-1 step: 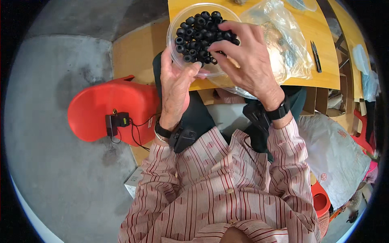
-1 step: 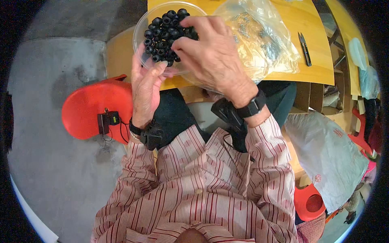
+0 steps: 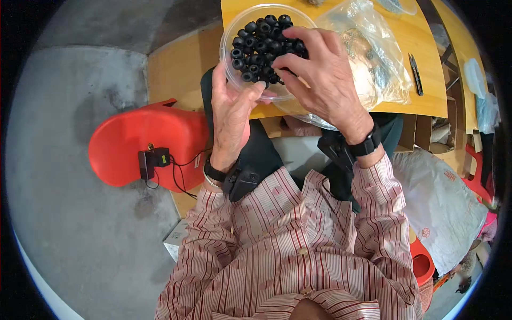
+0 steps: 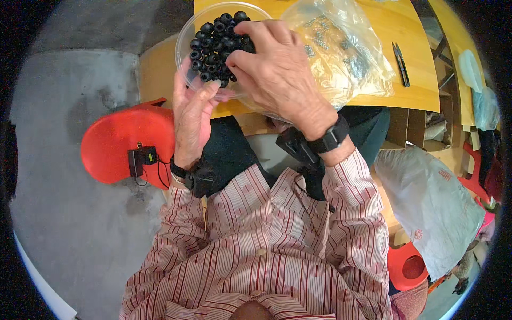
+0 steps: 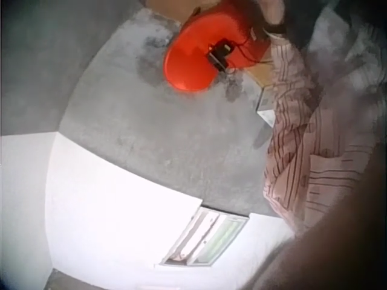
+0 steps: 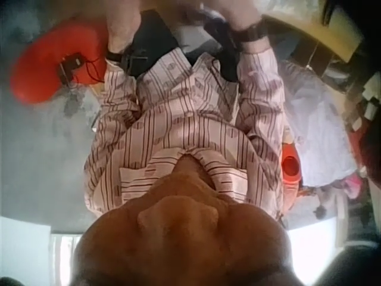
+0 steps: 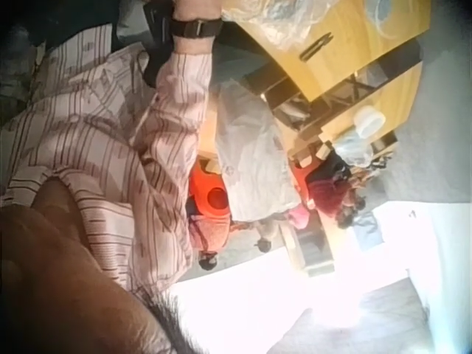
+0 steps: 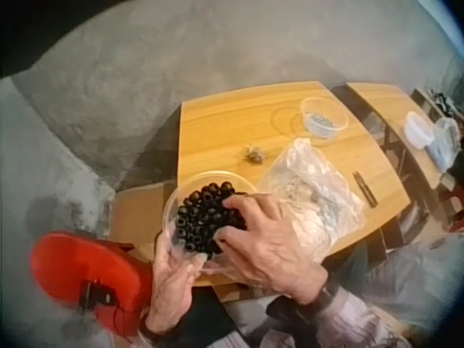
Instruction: The person assembles small plastic components by hand, inserting small black circular items into a container.
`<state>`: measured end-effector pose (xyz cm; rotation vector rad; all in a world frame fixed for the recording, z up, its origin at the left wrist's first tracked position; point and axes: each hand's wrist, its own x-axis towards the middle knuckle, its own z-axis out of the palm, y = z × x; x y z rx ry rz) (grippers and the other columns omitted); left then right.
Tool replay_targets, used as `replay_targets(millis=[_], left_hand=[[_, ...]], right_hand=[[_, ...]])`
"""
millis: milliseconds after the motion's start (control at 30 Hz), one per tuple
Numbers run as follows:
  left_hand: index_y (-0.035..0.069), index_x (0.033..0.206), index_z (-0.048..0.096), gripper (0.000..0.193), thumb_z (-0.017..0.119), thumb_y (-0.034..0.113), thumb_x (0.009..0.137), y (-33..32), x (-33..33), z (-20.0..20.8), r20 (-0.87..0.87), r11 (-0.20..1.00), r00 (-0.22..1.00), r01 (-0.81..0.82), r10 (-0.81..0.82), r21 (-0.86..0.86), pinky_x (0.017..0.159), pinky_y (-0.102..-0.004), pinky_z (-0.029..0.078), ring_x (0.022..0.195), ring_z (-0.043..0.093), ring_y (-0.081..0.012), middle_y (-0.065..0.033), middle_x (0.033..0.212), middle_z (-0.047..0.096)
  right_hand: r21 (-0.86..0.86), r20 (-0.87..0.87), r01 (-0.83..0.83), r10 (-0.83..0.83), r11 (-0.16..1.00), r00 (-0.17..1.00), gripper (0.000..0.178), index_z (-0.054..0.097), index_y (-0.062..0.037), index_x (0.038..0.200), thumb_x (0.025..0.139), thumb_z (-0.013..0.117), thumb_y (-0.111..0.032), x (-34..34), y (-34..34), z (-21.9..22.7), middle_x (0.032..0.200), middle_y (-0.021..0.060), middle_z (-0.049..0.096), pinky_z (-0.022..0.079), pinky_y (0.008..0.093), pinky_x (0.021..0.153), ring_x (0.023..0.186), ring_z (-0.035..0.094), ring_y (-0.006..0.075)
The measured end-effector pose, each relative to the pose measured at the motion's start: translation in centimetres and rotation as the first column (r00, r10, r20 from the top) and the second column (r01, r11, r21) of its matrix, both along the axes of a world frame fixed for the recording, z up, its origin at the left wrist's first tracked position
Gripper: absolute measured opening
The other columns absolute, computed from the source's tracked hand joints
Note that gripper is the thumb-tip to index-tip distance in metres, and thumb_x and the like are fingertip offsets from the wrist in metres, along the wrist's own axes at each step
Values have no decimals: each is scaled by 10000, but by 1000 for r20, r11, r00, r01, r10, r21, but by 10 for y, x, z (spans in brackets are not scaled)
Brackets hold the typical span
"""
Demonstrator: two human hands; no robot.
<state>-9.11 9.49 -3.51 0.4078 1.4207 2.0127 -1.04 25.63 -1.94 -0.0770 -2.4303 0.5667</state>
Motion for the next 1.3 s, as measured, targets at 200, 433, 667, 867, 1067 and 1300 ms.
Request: replay_targets(millis=[200, 433, 667, 867, 1067, 1300], left_hand=[[31, 1435, 195, 712, 566, -2, 829, 3, 6, 0, -2, 999, 1000, -8, 8, -36, 760, -335, 533, 892, 617, -219, -177, 1188, 538], [29, 1428, 206, 707, 577, 20, 827, 0, 7, -3, 4, 998, 1000, 28, -28, -62, 744, -323, 522, 856, 624, -211, -167, 1162, 550], [19, 1365, 278, 631, 574, -33, 810, 0, 6, -1, 12, 1000, 1000, 28, -28, -13, 736, -273, 535, 965, 579, -147, -95, 1162, 534], [11, 1338, 297, 599, 564, -45, 805, 0, 6, -4, 67, 999, 997, 47, -47, 5, 756, -284, 546, 971, 582, -156, -99, 1146, 541], [50, 1321, 325, 561, 569, -9, 819, 0, 1, -3, 117, 998, 992, 57, -52, -39, 719, -282, 522, 945, 590, -150, -67, 1141, 549], [66, 1336, 319, 575, 600, 42, 836, -6, -3, -7, 155, 999, 987, 35, -29, -36, 715, -293, 513, 904, 615, -178, -83, 1146, 567]], right_hand=[[186, 149, 11, -39, 982, 988, 242, 686, -189, 970, 730, 678, -165, -6, -5, 4, 1280, 48, 494, 372, 401, 919, 1148, 455, 271], [224, 217, -65, 15, 972, 976, 207, 706, -181, 933, 728, 680, -160, -11, 0, 5, 1281, 33, 497, 368, 396, 943, 1165, 452, 252], [353, 151, -149, 101, 923, 983, 221, 709, -157, 817, 632, 681, -275, -18, 2, 9, 1101, -11, 549, 384, 395, 936, 1107, 468, 168], [453, 348, -255, 94, 854, 933, 147, 712, -130, 770, 653, 666, -205, -26, -5, 19, 1200, 0, 544, 351, 381, 999, 1162, 463, 170], [447, 256, -267, 164, 854, 953, 173, 696, -118, 762, 654, 674, -251, -27, 7, 9, 1028, -7, 575, 386, 372, 925, 1071, 496, 163], [-24, 10, -201, 201, 979, 980, 135, 669, -59, 912, 794, 679, -124, -17, 24, 7, 1017, 54, 631, 438, 358, 853, 959, 567, 221]])
